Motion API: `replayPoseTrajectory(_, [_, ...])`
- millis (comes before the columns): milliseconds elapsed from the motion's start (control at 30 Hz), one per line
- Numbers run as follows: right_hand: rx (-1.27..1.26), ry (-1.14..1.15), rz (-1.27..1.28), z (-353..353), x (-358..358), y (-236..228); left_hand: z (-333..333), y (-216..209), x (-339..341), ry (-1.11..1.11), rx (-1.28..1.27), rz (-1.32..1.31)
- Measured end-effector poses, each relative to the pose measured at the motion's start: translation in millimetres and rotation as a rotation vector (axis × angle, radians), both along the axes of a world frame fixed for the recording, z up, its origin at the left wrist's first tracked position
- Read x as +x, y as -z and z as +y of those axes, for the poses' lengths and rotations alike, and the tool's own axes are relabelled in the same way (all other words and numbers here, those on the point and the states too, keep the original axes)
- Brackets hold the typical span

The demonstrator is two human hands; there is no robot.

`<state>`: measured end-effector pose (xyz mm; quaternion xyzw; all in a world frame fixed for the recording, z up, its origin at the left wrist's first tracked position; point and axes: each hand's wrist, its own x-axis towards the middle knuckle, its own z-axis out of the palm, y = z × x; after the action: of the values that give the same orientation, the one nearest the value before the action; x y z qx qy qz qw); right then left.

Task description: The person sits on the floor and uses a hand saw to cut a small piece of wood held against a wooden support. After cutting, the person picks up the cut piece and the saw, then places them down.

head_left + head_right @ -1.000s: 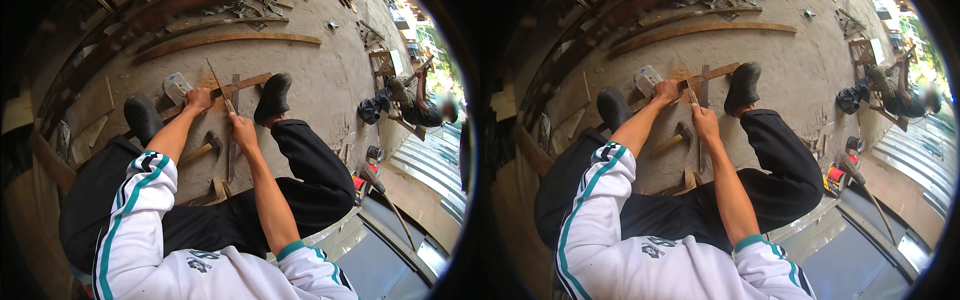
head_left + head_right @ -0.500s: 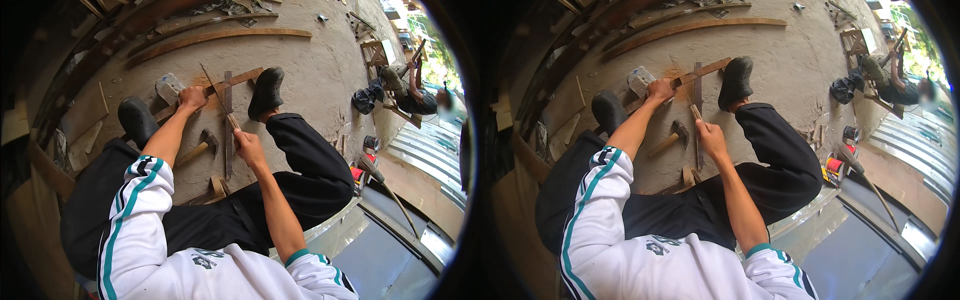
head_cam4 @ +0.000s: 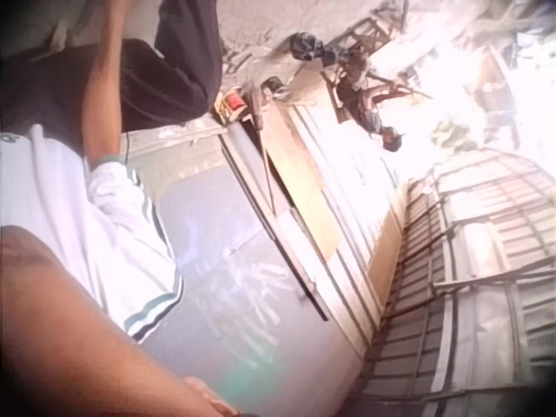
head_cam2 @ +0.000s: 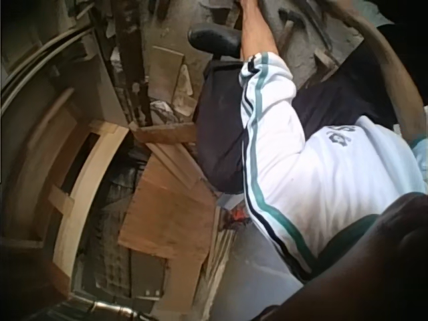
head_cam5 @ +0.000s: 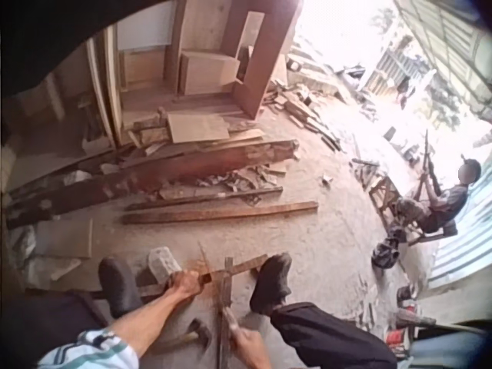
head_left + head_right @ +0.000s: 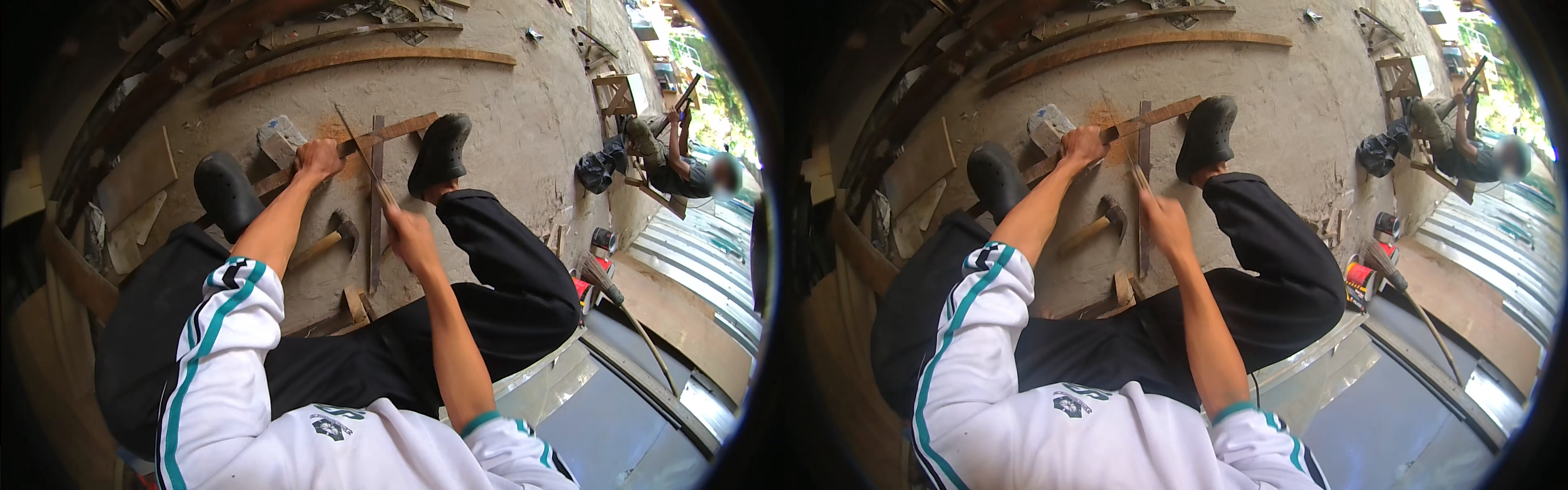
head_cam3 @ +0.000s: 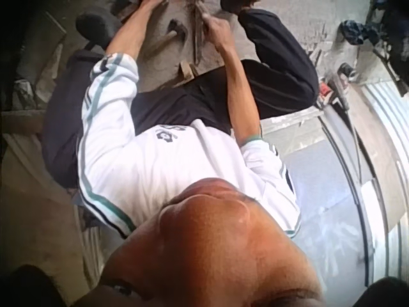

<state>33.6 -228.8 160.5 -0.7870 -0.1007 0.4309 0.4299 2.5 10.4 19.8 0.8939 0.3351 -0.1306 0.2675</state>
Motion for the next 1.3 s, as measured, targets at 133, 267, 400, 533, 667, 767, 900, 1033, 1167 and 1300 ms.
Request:
replayPoseTrajectory(133, [-0.082,0.003,0.074,-45,-20,-47,6,21,-6,-0.052,0.043,-0.045])
replayPoseTrajectory(267, [0.011,-0.021,-0.113,10,8,55,-7,21,8,0.007,0.012,-0.052])
replayPoseTrajectory(400, [-0.027,-0.045,-0.07,39,17,40,2,9,6,0.032,0.009,-0.048])
replayPoseTrajectory(533, [-0.059,0.031,0.05,-28,-31,-32,6,19,-8,-0.004,0.002,0.026])
replayPoseTrajectory(667, [-0.063,0.058,0.112,-35,-20,-38,1,18,-6,-0.047,-0.003,-0.006])
replayPoseTrajectory(767, [0.005,-0.01,-0.14,22,11,44,-10,2,8,0.021,-0.017,-0.044])
replayPoseTrajectory(900, [-0.062,-0.082,-0.095,20,0,8,5,18,-2,-0.018,-0.006,0.034])
replayPoseTrajectory(1033, [-0.128,-0.017,0.041,-53,-26,-60,3,10,-1,-0.046,0.015,-0.04])
replayPoseTrajectory(1167, [-0.033,-0.049,-0.125,2,2,14,-3,11,4,-0.005,0.0,-0.024])
replayPoseTrajectory(1300, [-0.094,-0.057,-0.079,30,18,24,0,6,6,0.018,-0.01,-0.04])
